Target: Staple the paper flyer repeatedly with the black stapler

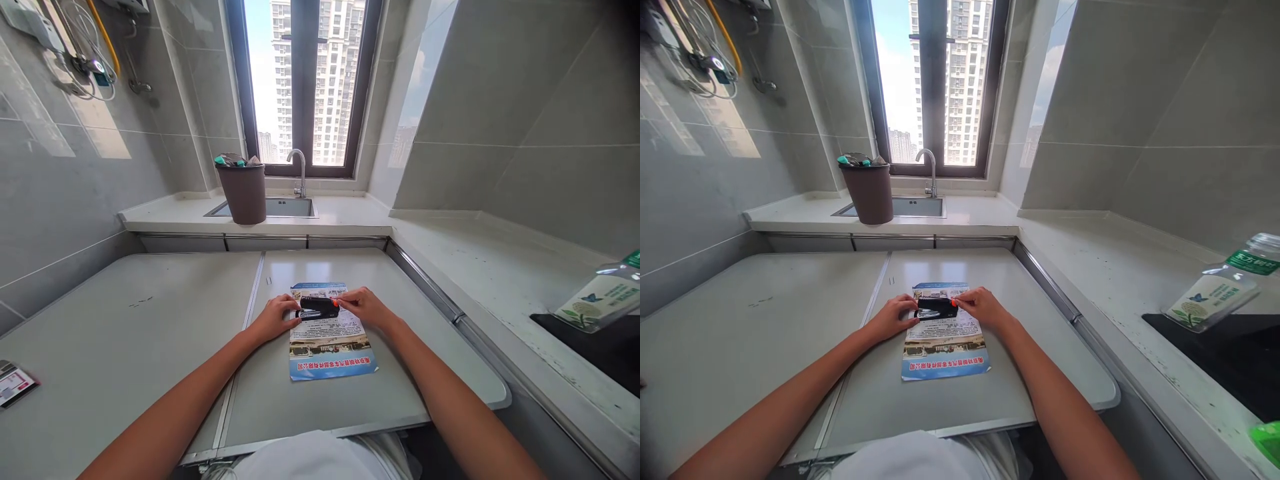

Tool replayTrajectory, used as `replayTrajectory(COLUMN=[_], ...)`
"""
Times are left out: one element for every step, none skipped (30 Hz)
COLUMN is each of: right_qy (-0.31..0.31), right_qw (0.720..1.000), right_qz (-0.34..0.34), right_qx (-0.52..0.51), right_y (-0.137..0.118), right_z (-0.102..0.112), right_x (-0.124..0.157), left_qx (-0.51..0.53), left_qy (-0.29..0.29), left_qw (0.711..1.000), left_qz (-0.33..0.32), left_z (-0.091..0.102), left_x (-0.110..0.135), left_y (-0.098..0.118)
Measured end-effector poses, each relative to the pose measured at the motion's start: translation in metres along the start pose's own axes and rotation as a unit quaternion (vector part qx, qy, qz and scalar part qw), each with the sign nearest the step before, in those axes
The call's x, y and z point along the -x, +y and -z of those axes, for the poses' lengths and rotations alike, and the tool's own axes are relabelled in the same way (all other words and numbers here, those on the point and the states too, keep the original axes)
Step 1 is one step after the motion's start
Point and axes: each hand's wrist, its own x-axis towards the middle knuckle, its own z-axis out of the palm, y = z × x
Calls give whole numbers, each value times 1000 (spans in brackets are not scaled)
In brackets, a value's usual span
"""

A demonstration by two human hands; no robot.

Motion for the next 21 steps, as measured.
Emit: replayTrajectory(right_qy=[-9,-15,-18,-17,-15,-13,-12,-12,-12,-13,-16,-20,-24,-26,-28,-30,-28,-24,-18,-8,8], right_qw=[1000,1000,999,999,999,999,999,998,998,998,997,997,996,996,995,995,995,995,996,997,997], right_qz=[0,1,1,-1,-3,-5,-5,-5,-3,1,6,12,18,22,25,27,27,25,21,17,14], right_qx=[12,25,36,41,45,48,51,54,59,66,72,78,83,87,89,91,91,89,85,79,73], right_y=[0,1,1,2,2,2,1,1,0,-1,-2,-3,-3,-4,-4,-3,-3,-2,-2,-2,-2], right_z=[0,0,0,0,-1,-1,-1,-1,-1,-1,0,0,1,2,3,3,3,2,1,-2,-5], right_x=[0,0,-1,-1,-1,-2,-2,-2,-3,-3,-3,-3,-3,-3,-3,-3,-2,-2,-1,-1,-1], left_qx=[2,4,6,8,11,14,16,18,20,22,25,28,31,33,36,40,44,48,51,52,52], left_qy=[0,0,0,0,-1,-2,-2,-2,-2,-2,-2,-2,-3,-4,-6,-8,-10,-11,-10,-9,-8], left_qw=[1000,1000,1000,1000,1000,1000,1000,1000,1000,1000,1000,1000,1000,999,999,999,999,999,999,998,998], left_qz=[0,0,0,0,0,0,0,1,2,3,4,5,6,8,10,12,14,15,16,17,17], left_z=[0,1,1,1,1,1,1,1,1,1,1,1,1,1,1,1,1,1,0,0,0], left_x=[0,0,0,0,0,0,0,0,0,0,0,0,0,0,-1,-1,-1,-1,0,0,0], left_y=[0,0,0,0,0,0,-1,-1,-1,-2,-2,-3,-3,-4,-4,-5,-5,-5,-6,-6,-7])
